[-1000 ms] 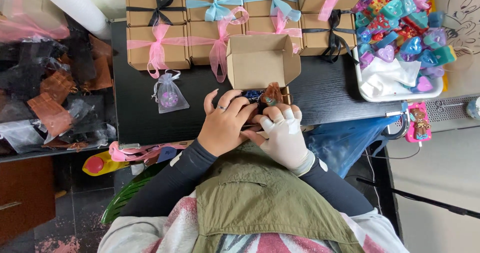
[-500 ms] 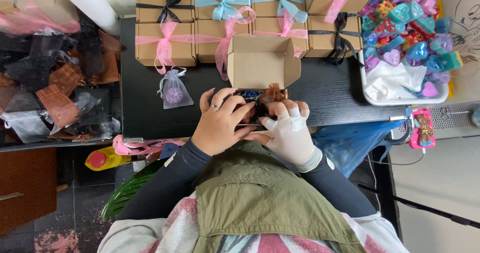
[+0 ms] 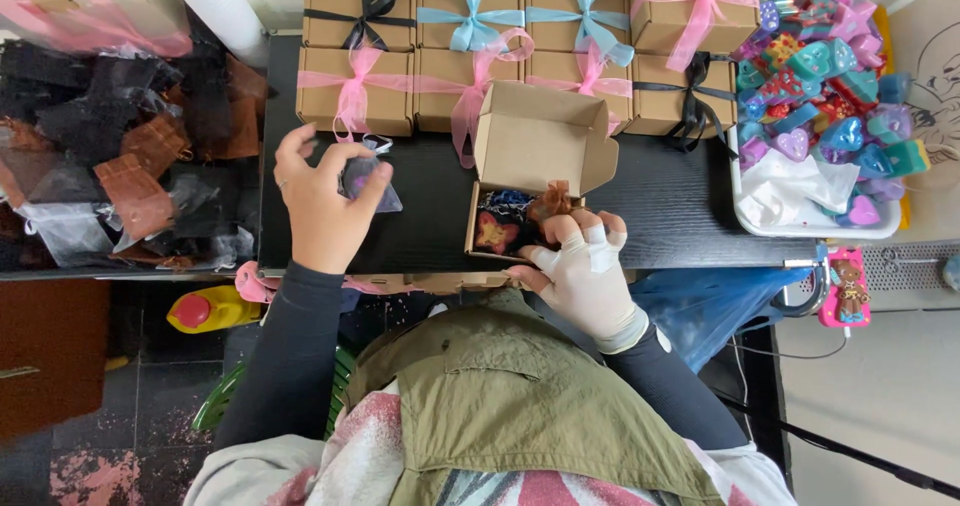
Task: The person puts shredded paper filler into a cardboard box. They then wipe several small star and circle-shaped items with a white cloth, wrap them in tissue paper or place them in mesh bags, and put them into the box.
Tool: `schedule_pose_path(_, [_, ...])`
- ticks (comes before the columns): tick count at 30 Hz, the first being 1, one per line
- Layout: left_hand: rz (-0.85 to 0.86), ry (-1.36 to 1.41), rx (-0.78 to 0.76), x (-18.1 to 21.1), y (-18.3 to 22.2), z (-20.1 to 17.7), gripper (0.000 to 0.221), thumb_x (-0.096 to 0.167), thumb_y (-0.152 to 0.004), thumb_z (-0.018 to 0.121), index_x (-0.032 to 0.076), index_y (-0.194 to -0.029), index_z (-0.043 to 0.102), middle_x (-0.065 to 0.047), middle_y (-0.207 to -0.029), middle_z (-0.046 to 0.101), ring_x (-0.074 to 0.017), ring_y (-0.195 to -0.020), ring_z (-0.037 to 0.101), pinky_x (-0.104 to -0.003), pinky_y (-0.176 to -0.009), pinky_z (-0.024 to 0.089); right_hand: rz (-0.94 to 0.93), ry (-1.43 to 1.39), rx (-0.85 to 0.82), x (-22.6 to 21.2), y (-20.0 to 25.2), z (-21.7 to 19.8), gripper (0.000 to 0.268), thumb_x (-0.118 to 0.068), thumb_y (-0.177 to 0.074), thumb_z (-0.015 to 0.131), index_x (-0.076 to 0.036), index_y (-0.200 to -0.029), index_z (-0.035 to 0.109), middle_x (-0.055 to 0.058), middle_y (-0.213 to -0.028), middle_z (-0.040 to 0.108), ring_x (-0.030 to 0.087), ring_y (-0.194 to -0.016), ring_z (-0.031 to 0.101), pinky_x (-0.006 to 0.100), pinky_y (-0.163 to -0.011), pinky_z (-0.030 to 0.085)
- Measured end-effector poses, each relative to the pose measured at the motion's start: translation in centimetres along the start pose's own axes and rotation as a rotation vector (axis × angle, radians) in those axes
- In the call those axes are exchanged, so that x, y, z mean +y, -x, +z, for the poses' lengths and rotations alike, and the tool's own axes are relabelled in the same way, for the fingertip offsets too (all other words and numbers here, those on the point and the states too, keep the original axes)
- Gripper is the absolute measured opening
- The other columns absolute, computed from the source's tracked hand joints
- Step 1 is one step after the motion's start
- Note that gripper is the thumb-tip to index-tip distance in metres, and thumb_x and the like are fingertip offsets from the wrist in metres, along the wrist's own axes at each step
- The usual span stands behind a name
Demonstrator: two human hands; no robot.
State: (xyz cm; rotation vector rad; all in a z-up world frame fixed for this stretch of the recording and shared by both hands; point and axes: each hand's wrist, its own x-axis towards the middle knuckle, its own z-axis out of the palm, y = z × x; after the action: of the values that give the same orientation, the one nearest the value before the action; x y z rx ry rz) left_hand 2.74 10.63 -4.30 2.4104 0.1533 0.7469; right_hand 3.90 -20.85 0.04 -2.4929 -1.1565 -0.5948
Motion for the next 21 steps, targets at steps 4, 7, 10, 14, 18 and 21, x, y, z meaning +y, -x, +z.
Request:
schedule_pose_path(4, [0.009, -0.098, -0.195, 0.7, -0.2, -0.1, 0.04, 0.041, -0.077, 0.088, 0.021, -0.11, 0.076, -0.014, -0.128, 0.055, -0.0411, -0.124, 0.046, -0.054, -0.104, 0.035, 0.083, -0.084, 0.001, 1.0, 1.1, 0.2, 0.035, -0.041, -0.072, 0.087, -0.019, -0.097, 0.076, 0.004, -0.098, 0.053, 0.029, -0.099, 0.051, 0.05, -0.09, 0.034])
schedule_pose_path(7, [0.049, -0.106, -0.195, 1.0, 0.4, 0.1, 0.062, 0.037, -0.071, 0.091, 0.017, -0.126, 0.07, -0.013, -0.128, 0.056, -0.039, -0.126, 0.049, -0.056, -0.104, 0.035, 0.296, -0.098, 0.154, 2.1, 2.0, 0.7, 0.024, -0.026, -0.087, 0.089, -0.02, -0.101, 0.07, 0.0, -0.108, 0.055, 0.026, -0.109, 0.051, 0.046, -0.102, 0.038])
schedule_pose_path(10, [0.068, -0.042, -0.214, 0.7, 1.0, -0.2, 0.075, 0.026, -0.069, 0.091, 0.01, -0.135, 0.059, -0.016, -0.132, 0.054, -0.0408, -0.126, 0.048, -0.052, -0.103, 0.04, 0.418, -0.157, 0.184, 1.7, -0.7, -0.5, 0.045, -0.029, -0.083, 0.089, -0.011, -0.118, 0.066, 0.011, -0.119, 0.053, 0.032, -0.113, 0.049, 0.045, -0.099, 0.037])
schedule_pose_path(14, [0.076, 0.118, -0.239, 1.5, 1.2, -1.8, 0.083, 0.009, -0.07, 0.086, 0.001, -0.143, 0.048, -0.022, -0.137, 0.05, -0.0417, -0.127, 0.051, -0.048, -0.109, 0.042, 0.444, -0.125, 0.074, 2.1, -1.7, 0.5, 0.038, -0.028, -0.077, 0.09, -0.013, -0.109, 0.076, 0.015, -0.113, 0.054, 0.034, -0.109, 0.05, 0.045, -0.095, 0.037])
schedule_pose_path(18, [0.046, 0.201, -0.247, 3.0, 1.1, -3.2, 0.072, 0.001, -0.079, 0.079, 0.001, -0.144, 0.047, -0.022, -0.14, 0.05, -0.0414, -0.129, 0.054, -0.044, -0.109, 0.045, 0.499, -0.219, 0.097, 3.0, -1.1, 1.2, 0.026, -0.02, -0.081, 0.088, -0.011, -0.103, 0.078, 0.011, -0.11, 0.06, 0.03, -0.109, 0.054, 0.043, -0.095, 0.038])
schedule_pose_path(21, [0.07, 0.203, -0.255, 5.2, 0.8, -3.9, 0.069, 0.003, -0.081, 0.08, 0.001, -0.143, 0.048, -0.023, -0.138, 0.051, -0.0409, -0.127, 0.054, -0.044, -0.108, 0.045, 0.535, -0.373, 0.091, 4.1, -0.1, 1.8, 0.025, -0.019, -0.085, 0.086, -0.01, -0.106, 0.076, 0.007, -0.105, 0.064, 0.026, -0.105, 0.058, 0.039, -0.092, 0.045])
